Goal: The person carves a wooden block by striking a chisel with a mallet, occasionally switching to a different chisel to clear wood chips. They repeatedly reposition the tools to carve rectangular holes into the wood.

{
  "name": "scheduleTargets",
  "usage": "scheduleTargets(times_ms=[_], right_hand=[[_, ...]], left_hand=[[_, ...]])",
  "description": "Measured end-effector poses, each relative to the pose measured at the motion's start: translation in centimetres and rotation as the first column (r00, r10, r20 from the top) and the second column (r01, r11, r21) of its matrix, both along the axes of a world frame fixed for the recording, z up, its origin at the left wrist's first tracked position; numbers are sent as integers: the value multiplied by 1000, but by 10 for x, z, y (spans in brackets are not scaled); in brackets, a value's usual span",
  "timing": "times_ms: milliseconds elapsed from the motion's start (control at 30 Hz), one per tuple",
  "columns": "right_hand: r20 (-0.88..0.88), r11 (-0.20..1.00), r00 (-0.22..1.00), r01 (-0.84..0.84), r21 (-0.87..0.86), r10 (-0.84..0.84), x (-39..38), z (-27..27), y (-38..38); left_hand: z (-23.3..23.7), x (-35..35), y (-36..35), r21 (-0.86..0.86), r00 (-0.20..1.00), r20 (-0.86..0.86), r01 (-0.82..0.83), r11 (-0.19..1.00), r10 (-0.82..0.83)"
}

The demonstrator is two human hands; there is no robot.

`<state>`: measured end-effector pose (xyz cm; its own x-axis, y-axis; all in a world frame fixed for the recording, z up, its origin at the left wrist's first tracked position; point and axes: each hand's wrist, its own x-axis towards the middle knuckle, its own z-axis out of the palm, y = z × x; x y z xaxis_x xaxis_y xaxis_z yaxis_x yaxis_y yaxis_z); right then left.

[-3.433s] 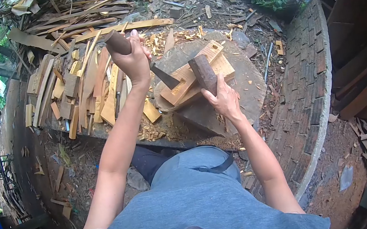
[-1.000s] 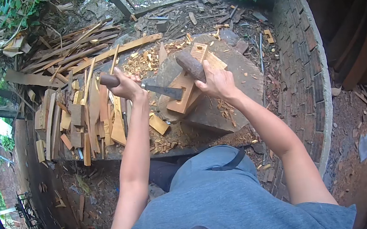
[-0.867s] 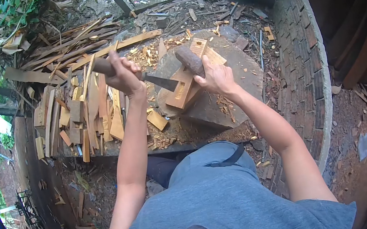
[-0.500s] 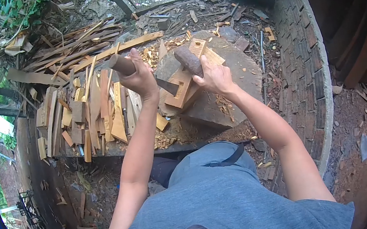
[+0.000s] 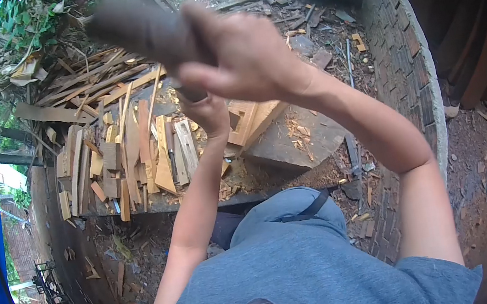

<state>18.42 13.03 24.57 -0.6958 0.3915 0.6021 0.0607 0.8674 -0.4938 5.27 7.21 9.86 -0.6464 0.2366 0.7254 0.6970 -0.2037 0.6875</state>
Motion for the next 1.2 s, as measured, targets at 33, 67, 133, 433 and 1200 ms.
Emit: scheduleTargets(times_ms=[33,67,133,433,1200], right_hand=[[324,996,945,19,81,-44,-5,1,-4],[372,1000,928,-10,25,0,-8,0,-2],[412,999,910,-25,-26,34,-9,11,-2],[455,992,889,-6,129,-54,2,10,-8],[673,908,696,410,-85,-251,18,-209,10]], left_hand=[[0,1,-3,-44,997,-61,43,998,-46],[1,1,-3,-27,998,-38,51,998,-52],[2,-3,3,-4,997,-20,71,998,-71],[-7,-15,7,39,960,184,208,977,-211],[-8,-51,26,157,878,427,165,974,-217]])
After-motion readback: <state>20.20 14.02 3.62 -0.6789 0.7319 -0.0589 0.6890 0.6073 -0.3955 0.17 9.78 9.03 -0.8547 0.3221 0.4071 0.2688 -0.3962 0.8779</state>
